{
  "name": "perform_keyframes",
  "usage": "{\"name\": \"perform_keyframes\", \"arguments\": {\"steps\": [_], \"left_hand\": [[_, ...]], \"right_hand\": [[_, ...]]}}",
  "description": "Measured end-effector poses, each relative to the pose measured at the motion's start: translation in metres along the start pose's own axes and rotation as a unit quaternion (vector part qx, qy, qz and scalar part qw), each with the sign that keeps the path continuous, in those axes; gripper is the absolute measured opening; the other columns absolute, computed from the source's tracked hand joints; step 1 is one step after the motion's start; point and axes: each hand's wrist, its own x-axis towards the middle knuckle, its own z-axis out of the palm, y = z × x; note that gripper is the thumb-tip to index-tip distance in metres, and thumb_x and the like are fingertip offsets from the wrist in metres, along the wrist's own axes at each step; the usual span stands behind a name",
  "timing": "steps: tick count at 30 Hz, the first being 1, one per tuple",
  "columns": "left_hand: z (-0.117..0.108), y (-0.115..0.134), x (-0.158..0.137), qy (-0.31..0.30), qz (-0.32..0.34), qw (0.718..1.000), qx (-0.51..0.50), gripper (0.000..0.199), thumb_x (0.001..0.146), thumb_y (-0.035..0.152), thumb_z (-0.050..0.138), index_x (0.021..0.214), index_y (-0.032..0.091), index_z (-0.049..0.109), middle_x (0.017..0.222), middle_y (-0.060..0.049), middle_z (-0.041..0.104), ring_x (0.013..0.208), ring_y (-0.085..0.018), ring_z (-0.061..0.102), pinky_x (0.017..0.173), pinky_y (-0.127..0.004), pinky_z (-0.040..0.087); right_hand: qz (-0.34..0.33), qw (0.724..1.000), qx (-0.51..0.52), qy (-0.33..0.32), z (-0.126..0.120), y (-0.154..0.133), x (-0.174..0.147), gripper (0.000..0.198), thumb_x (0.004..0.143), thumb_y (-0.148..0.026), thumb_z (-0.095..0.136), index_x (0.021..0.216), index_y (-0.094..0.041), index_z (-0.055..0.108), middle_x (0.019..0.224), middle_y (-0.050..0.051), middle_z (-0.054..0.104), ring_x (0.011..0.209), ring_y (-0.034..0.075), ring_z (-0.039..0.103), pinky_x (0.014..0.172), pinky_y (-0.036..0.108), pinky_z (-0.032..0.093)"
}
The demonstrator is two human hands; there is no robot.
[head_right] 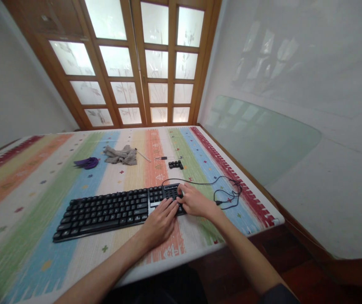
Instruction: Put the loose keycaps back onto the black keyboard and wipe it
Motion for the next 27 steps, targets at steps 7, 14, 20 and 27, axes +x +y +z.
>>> {"name": "perform_keyframes", "arguments": {"steps": [7, 14, 20, 27], "left_hand": [[0.002, -0.003, -0.003, 0.009, 0.007, 1.000, -0.002, 0.051, 0.092, 0.020, 0.045, 0.141, 0.008, 0.046, 0.147, -0.015, 0.051, 0.142, -0.027, 0.040, 0.119, -0.043, 0.031], [0.001, -0.004, -0.004, 0.007, 0.016, 1.000, 0.002, 0.050, 0.092, 0.016, 0.044, 0.141, 0.006, 0.045, 0.150, -0.017, 0.046, 0.143, -0.027, 0.039, 0.117, -0.041, 0.035], [0.001, -0.005, -0.002, -0.001, 0.011, 1.000, -0.011, 0.050, 0.091, 0.017, 0.045, 0.141, 0.008, 0.047, 0.147, -0.016, 0.050, 0.140, -0.025, 0.043, 0.116, -0.040, 0.037], [0.002, -0.006, -0.002, -0.007, 0.019, 1.000, -0.004, 0.048, 0.092, 0.016, 0.046, 0.138, 0.006, 0.049, 0.146, -0.017, 0.051, 0.139, -0.027, 0.045, 0.116, -0.040, 0.037]], "right_hand": [[0.066, 0.988, 0.112, 0.079, -0.003, 0.039, 0.026, 0.025, 0.076, -0.007, 0.057, 0.084, -0.019, 0.078, 0.093, 0.006, 0.065, 0.086, 0.018, 0.061, 0.084, 0.030, 0.049], [0.303, 0.942, 0.046, 0.138, 0.011, 0.090, 0.074, 0.035, 0.077, -0.018, 0.064, 0.111, -0.011, 0.069, 0.085, 0.006, 0.072, 0.077, 0.019, 0.064, 0.075, 0.027, 0.048], [0.343, 0.930, 0.020, 0.129, 0.026, 0.093, 0.092, 0.035, 0.081, -0.018, 0.059, 0.115, -0.013, 0.066, 0.089, 0.008, 0.073, 0.085, 0.021, 0.066, 0.074, 0.026, 0.046], [0.341, 0.934, 0.032, 0.098, 0.021, 0.093, 0.090, 0.031, 0.079, -0.018, 0.061, 0.108, -0.010, 0.068, 0.092, 0.012, 0.073, 0.088, 0.023, 0.065, 0.077, 0.028, 0.046]]}}
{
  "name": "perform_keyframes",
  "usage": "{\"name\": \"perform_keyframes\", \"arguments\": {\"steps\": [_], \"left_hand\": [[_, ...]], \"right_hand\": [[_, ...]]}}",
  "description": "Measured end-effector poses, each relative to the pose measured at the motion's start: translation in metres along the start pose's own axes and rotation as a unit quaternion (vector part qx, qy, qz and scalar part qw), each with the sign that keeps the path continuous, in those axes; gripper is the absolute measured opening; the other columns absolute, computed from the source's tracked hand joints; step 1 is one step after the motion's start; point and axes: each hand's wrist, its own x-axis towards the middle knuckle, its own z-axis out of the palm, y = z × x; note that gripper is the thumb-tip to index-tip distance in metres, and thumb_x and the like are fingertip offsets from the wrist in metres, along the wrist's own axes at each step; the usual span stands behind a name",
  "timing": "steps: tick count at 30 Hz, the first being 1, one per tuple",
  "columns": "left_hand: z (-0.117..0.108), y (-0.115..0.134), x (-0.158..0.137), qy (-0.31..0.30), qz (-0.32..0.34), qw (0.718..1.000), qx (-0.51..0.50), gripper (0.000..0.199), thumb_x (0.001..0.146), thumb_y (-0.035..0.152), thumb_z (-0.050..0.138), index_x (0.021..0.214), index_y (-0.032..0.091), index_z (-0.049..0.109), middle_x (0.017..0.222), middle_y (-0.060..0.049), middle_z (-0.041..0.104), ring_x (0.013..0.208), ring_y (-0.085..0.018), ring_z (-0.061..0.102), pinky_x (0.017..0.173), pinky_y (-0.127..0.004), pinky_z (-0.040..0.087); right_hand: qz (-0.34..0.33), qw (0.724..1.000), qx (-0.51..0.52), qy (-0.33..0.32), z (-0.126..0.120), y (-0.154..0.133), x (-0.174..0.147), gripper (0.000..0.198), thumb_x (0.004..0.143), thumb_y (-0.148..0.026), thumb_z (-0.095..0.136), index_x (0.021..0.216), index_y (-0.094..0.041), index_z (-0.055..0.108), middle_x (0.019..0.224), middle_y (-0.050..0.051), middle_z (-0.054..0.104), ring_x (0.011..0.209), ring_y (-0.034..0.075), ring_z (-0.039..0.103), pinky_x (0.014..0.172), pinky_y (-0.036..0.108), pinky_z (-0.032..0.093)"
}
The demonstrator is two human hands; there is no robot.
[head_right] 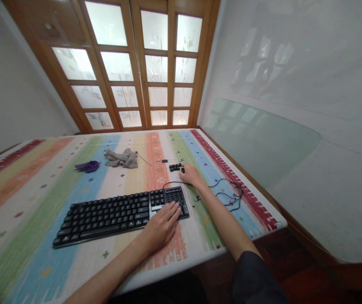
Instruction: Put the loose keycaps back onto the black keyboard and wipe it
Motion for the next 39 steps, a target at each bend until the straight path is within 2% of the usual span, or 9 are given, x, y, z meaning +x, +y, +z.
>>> {"name": "perform_keyframes", "arguments": {"steps": [3, 6, 8, 10, 12, 14, 27, 35, 39], "left_hand": [[0.000, 0.000, 0.000, 0.000, 0.007, 1.000, 0.003, 0.048, 0.092, 0.017, 0.045, 0.138, 0.005, 0.049, 0.146, -0.017, 0.051, 0.139, -0.028, 0.045, 0.115, -0.041, 0.037], [-0.001, 0.000, 0.000, -0.006, 0.004, 1.000, 0.004, 0.048, 0.093, 0.017, 0.044, 0.139, 0.005, 0.048, 0.146, -0.017, 0.051, 0.139, -0.028, 0.044, 0.116, -0.041, 0.036], [-0.002, 0.001, 0.000, -0.011, -0.001, 1.000, 0.001, 0.048, 0.093, 0.018, 0.043, 0.139, 0.005, 0.048, 0.147, -0.017, 0.051, 0.139, -0.028, 0.044, 0.116, -0.041, 0.035], [-0.002, 0.001, 0.000, -0.012, -0.004, 1.000, -0.004, 0.049, 0.093, 0.018, 0.042, 0.141, 0.006, 0.047, 0.147, -0.016, 0.050, 0.140, -0.028, 0.043, 0.117, -0.042, 0.035], [-0.001, 0.001, -0.001, -0.007, -0.005, 1.000, -0.008, 0.051, 0.093, 0.018, 0.042, 0.142, 0.007, 0.045, 0.147, -0.016, 0.050, 0.141, -0.027, 0.042, 0.117, -0.042, 0.035], [-0.001, 0.001, -0.001, -0.003, -0.004, 1.000, -0.008, 0.052, 0.092, 0.017, 0.042, 0.143, 0.007, 0.044, 0.148, -0.016, 0.049, 0.142, -0.027, 0.041, 0.117, -0.042, 0.035], [-0.003, 0.000, 0.000, 0.001, 0.003, 1.000, -0.014, 0.053, 0.092, 0.016, 0.042, 0.144, 0.008, 0.042, 0.148, -0.016, 0.050, 0.143, -0.026, 0.038, 0.118, -0.042, 0.033], [-0.001, 0.000, -0.001, -0.001, 0.005, 1.000, -0.012, 0.051, 0.091, 0.014, 0.043, 0.141, 0.006, 0.046, 0.148, -0.016, 0.049, 0.142, -0.028, 0.039, 0.118, -0.042, 0.035], [-0.001, 0.001, -0.001, -0.002, 0.000, 1.000, -0.013, 0.050, 0.092, 0.015, 0.043, 0.142, 0.007, 0.045, 0.148, -0.016, 0.049, 0.143, -0.027, 0.038, 0.118, -0.042, 0.034]], "right_hand": [[-0.017, 0.999, 0.016, -0.031, -0.010, 0.004, -0.007, 0.024, 0.078, -0.019, 0.063, 0.100, -0.010, 0.070, 0.081, 0.009, 0.071, 0.080, 0.021, 0.064, 0.074, 0.027, 0.045], [-0.065, 0.993, 0.062, -0.079, -0.025, 0.008, -0.023, 0.026, 0.079, -0.022, 0.065, 0.103, -0.012, 0.069, 0.076, 0.003, 0.069, 0.072, 0.016, 0.062, 0.068, 0.024, 0.046], [-0.127, 0.973, 0.139, -0.135, -0.034, 0.010, -0.038, 0.030, 0.080, -0.027, 0.066, 0.107, -0.013, 0.067, 0.076, 0.001, 0.067, 0.069, 0.015, 0.060, 0.065, 0.023, 0.046], [-0.180, 0.939, 0.214, -0.200, -0.041, 0.011, -0.053, 0.034, 0.081, -0.033, 0.067, 0.108, -0.013, 0.065, 0.075, 0.000, 0.065, 0.066, 0.014, 0.058, 0.061, 0.023, 0.045], [-0.200, 0.914, 0.243, -0.255, -0.045, 0.011, -0.066, 0.034, 0.080, -0.035, 0.069, 0.106, -0.014, 0.064, 0.071, -0.001, 0.063, 0.062, 0.013, 0.056, 0.059, 0.023, 0.043], [-0.204, 0.904, 0.242, -0.287, -0.047, 0.010, -0.075, 0.032, 0.079, -0.035, 0.070, 0.103, -0.015, 0.063, 0.068, -0.002, 0.061, 0.060, 0.013, 0.055, 0.058, 0.023, 0.042], [-0.153, 0.895, 0.294, -0.297, -0.035, 0.012, -0.081, 0.038, 0.074, -0.042, 0.077, 0.095, -0.017, 0.059, 0.065, -0.003, 0.064, 0.057, 0.013, 0.059, 0.057, 0.024, 0.045], [-0.085, 0.882, 0.356, -0.298, -0.025, 0.010, -0.084, 0.038, 0.067, -0.042, 0.080, 0.080, -0.019, 0.052, 0.057, -0.005, 0.062, 0.046, 0.012, 0.055, 0.048, 0.023, 0.043], [-0.055, 0.875, 0.379, -0.298, -0.015, 0.013, -0.086, 0.039, 0.070, -0.049, 0.074, 0.077, -0.021, 0.049, 0.051, -0.006, 0.057, 0.040, 0.011, 0.052, 0.042, 0.022, 0.041]]}}
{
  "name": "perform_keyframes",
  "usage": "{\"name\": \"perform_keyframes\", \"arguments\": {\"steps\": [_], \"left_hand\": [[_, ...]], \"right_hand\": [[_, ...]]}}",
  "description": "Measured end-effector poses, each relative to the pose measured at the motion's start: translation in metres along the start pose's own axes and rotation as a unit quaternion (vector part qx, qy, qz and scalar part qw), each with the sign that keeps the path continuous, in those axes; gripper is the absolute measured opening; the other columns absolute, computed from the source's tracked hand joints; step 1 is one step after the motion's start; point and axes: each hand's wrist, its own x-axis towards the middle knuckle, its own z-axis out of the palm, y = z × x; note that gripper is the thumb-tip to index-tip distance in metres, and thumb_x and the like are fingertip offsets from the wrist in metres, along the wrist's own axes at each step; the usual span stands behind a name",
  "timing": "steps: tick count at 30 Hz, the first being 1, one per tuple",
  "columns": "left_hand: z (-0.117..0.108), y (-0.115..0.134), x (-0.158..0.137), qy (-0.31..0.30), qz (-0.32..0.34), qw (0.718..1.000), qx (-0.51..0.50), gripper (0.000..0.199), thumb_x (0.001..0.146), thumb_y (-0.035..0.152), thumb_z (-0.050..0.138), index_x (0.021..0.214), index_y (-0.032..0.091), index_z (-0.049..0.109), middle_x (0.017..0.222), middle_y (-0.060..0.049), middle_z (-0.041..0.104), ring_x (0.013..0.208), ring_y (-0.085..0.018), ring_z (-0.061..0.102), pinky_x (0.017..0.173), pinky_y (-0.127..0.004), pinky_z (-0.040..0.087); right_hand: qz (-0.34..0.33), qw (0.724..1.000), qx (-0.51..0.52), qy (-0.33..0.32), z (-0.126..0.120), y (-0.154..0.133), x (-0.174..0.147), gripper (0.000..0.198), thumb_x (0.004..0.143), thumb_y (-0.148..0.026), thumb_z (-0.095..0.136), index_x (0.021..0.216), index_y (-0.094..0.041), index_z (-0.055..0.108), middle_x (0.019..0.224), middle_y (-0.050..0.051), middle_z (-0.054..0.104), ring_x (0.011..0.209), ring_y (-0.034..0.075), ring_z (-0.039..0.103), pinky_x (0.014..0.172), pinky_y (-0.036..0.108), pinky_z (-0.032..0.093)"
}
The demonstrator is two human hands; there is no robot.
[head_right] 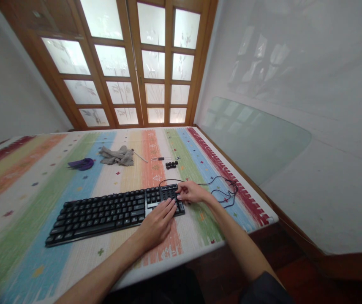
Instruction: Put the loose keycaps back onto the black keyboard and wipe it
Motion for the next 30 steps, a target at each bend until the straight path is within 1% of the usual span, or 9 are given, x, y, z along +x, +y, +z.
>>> {"name": "perform_keyframes", "arguments": {"steps": [5, 9, 12, 14, 16, 19, 22, 26, 30], "left_hand": [[0.001, 0.000, -0.001, -0.001, 0.000, 1.000, 0.002, 0.051, 0.092, 0.016, 0.044, 0.142, 0.006, 0.045, 0.150, -0.016, 0.047, 0.145, -0.026, 0.036, 0.119, -0.041, 0.033], [0.003, -0.001, -0.001, 0.002, 0.002, 1.000, -0.001, 0.053, 0.092, 0.016, 0.043, 0.144, 0.007, 0.042, 0.150, -0.017, 0.046, 0.145, -0.026, 0.034, 0.119, -0.043, 0.032], [0.004, -0.001, -0.001, 0.004, 0.005, 1.000, -0.003, 0.055, 0.091, 0.015, 0.043, 0.145, 0.007, 0.041, 0.150, -0.017, 0.046, 0.145, -0.027, 0.035, 0.118, -0.044, 0.033], [0.004, -0.001, -0.001, 0.003, 0.006, 1.000, -0.003, 0.054, 0.091, 0.015, 0.042, 0.145, 0.007, 0.041, 0.150, -0.017, 0.046, 0.145, -0.027, 0.035, 0.118, -0.044, 0.034], [0.003, -0.001, 0.000, 0.001, 0.004, 1.000, -0.002, 0.053, 0.091, 0.015, 0.042, 0.143, 0.006, 0.043, 0.149, -0.017, 0.048, 0.144, -0.028, 0.036, 0.118, -0.043, 0.034], [0.001, 0.000, 0.000, -0.002, 0.001, 1.000, 0.000, 0.051, 0.092, 0.016, 0.043, 0.141, 0.006, 0.045, 0.149, -0.017, 0.048, 0.144, -0.028, 0.037, 0.118, -0.043, 0.034], [0.000, 0.000, 0.000, -0.004, -0.001, 1.000, -0.003, 0.051, 0.092, 0.016, 0.044, 0.142, 0.007, 0.044, 0.150, -0.017, 0.046, 0.145, -0.027, 0.036, 0.119, -0.042, 0.033], [-0.002, 0.001, -0.001, -0.010, -0.004, 1.000, -0.007, 0.052, 0.092, 0.016, 0.045, 0.143, 0.007, 0.044, 0.151, -0.016, 0.045, 0.145, -0.027, 0.035, 0.119, -0.041, 0.032], [-0.002, 0.000, -0.002, -0.012, -0.005, 1.000, -0.006, 0.052, 0.092, 0.016, 0.045, 0.144, 0.007, 0.042, 0.151, -0.016, 0.045, 0.144, -0.027, 0.036, 0.118, -0.041, 0.033]], "right_hand": [[-0.006, 0.998, -0.008, 0.063, 0.008, 0.006, 0.000, 0.038, 0.074, -0.052, 0.068, 0.071, -0.021, 0.045, 0.048, -0.006, 0.054, 0.040, 0.012, 0.052, 0.041, 0.021, 0.039], [-0.028, 0.987, -0.107, 0.117, 0.012, -0.004, -0.002, 0.025, 0.076, -0.034, 0.066, 0.065, -0.020, 0.049, 0.051, -0.003, 0.055, 0.045, 0.012, 0.053, 0.046, 0.022, 0.039], [-0.044, 0.966, -0.202, 0.154, 0.016, -0.014, -0.002, 0.017, 0.072, -0.017, 0.065, 0.061, -0.018, 0.052, 0.053, -0.002, 0.057, 0.051, 0.012, 0.052, 0.053, 0.022, 0.039], [-0.044, 0.955, -0.239, 0.168, 0.018, -0.017, -0.002, 0.018, 0.071, -0.013, 0.066, 0.059, -0.018, 0.053, 0.056, -0.001, 0.059, 0.054, 0.012, 0.053, 0.055, 0.023, 0.039], [-0.039, 0.955, -0.245, 0.162, 0.016, -0.016, -0.002, 0.015, 0.071, -0.014, 0.067, 0.061, -0.017, 0.057, 0.056, -0.001, 0.061, 0.054, 0.012, 0.054, 0.056, 0.024, 0.039], [-0.044, 0.963, -0.226, 0.141, 0.005, -0.013, 0.001, 0.007, 0.075, -0.022, 0.068, 0.072, -0.016, 0.066, 0.057, 0.000, 0.063, 0.054, 0.013, 0.055, 0.056, 0.024, 0.041], [-0.071, 0.951, -0.233, 0.188, -0.016, -0.011, 0.012, 0.013, 0.079, -0.029, 0.067, 0.081, -0.016, 0.071, 0.068, 0.002, 0.069, 0.059, 0.014, 0.057, 0.060, 0.025, 0.045], [-0.046, 0.915, -0.278, 0.289, -0.043, -0.010, 0.044, 0.021, 0.078, -0.019, 0.065, 0.097, -0.015, 0.071, 0.097, 0.007, 0.074, 0.067, 0.015, 0.062, 0.073, 0.029, 0.050], [-0.041, 0.907, -0.287, 0.305, -0.055, -0.005, 0.083, 0.038, 0.076, -0.008, 0.060, 0.113, -0.014, 0.069, 0.118, 0.010, 0.070, 0.083, 0.018, 0.066, 0.089, 0.032, 0.050]]}}
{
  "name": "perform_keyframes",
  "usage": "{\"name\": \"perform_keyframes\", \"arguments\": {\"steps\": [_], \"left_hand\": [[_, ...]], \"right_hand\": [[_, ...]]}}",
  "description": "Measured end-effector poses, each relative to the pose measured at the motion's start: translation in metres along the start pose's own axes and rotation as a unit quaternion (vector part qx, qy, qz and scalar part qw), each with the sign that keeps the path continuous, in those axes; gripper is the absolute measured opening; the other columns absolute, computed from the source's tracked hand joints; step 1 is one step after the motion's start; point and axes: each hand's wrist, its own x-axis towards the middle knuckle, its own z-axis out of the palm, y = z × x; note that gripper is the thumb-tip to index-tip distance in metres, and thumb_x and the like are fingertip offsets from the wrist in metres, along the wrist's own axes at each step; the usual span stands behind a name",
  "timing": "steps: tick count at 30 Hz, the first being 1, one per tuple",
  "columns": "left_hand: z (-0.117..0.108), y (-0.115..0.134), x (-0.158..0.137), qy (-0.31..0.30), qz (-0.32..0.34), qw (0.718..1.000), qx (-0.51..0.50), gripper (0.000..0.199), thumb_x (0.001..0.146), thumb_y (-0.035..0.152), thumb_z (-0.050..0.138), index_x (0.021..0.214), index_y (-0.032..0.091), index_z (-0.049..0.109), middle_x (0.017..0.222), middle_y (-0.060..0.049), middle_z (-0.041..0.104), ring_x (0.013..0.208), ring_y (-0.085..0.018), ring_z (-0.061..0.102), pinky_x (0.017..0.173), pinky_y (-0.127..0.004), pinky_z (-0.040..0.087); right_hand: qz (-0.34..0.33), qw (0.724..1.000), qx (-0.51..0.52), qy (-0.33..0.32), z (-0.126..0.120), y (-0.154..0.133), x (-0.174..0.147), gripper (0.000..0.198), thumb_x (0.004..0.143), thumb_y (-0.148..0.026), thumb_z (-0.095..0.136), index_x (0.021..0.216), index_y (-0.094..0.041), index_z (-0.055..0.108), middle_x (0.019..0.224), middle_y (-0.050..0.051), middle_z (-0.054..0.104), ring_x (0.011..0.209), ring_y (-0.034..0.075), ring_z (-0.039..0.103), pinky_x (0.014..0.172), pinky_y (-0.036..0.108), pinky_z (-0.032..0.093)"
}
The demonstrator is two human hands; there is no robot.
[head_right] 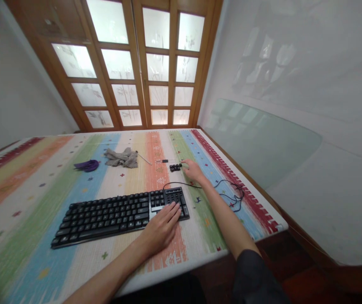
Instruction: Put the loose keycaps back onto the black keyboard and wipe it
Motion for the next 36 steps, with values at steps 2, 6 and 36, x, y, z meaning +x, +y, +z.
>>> {"name": "perform_keyframes", "arguments": {"steps": [2, 6, 36], "left_hand": [[0.000, 0.000, 0.000, 0.000, 0.002, 1.000, -0.001, 0.052, 0.092, 0.016, 0.045, 0.143, 0.006, 0.043, 0.151, -0.016, 0.045, 0.144, -0.028, 0.036, 0.119, -0.042, 0.033], [0.000, -0.001, 0.000, -0.002, 0.003, 1.000, -0.006, 0.052, 0.091, 0.015, 0.047, 0.142, 0.006, 0.044, 0.152, -0.016, 0.044, 0.145, -0.027, 0.034, 0.120, -0.041, 0.032], [-0.032, -0.128, 0.094, 0.011, -0.243, 0.965, -0.098, 0.030, 0.088, 0.017, 0.052, 0.113, 0.012, 0.067, 0.119, -0.013, 0.070, 0.115, -0.026, 0.063, 0.104, -0.041, 0.048]], "right_hand": [[-0.002, 1.000, 0.001, 0.001, 0.009, 0.002, 0.012, 0.039, 0.076, -0.004, 0.060, 0.112, -0.015, 0.069, 0.121, 0.011, 0.069, 0.096, 0.020, 0.066, 0.096, 0.032, 0.047], [0.004, 1.000, 0.003, 0.001, 0.020, 0.005, 0.022, 0.026, 0.078, -0.006, 0.061, 0.098, -0.017, 0.073, 0.110, 0.012, 0.073, 0.107, 0.024, 0.064, 0.102, 0.036, 0.044], [-0.090, 0.948, 0.248, -0.178, -0.009, -0.010, -0.082, 0.030, 0.076, -0.047, 0.075, 0.080, -0.017, 0.076, 0.087, 0.009, 0.074, 0.082, 0.021, 0.069, 0.079, 0.035, 0.055]]}}
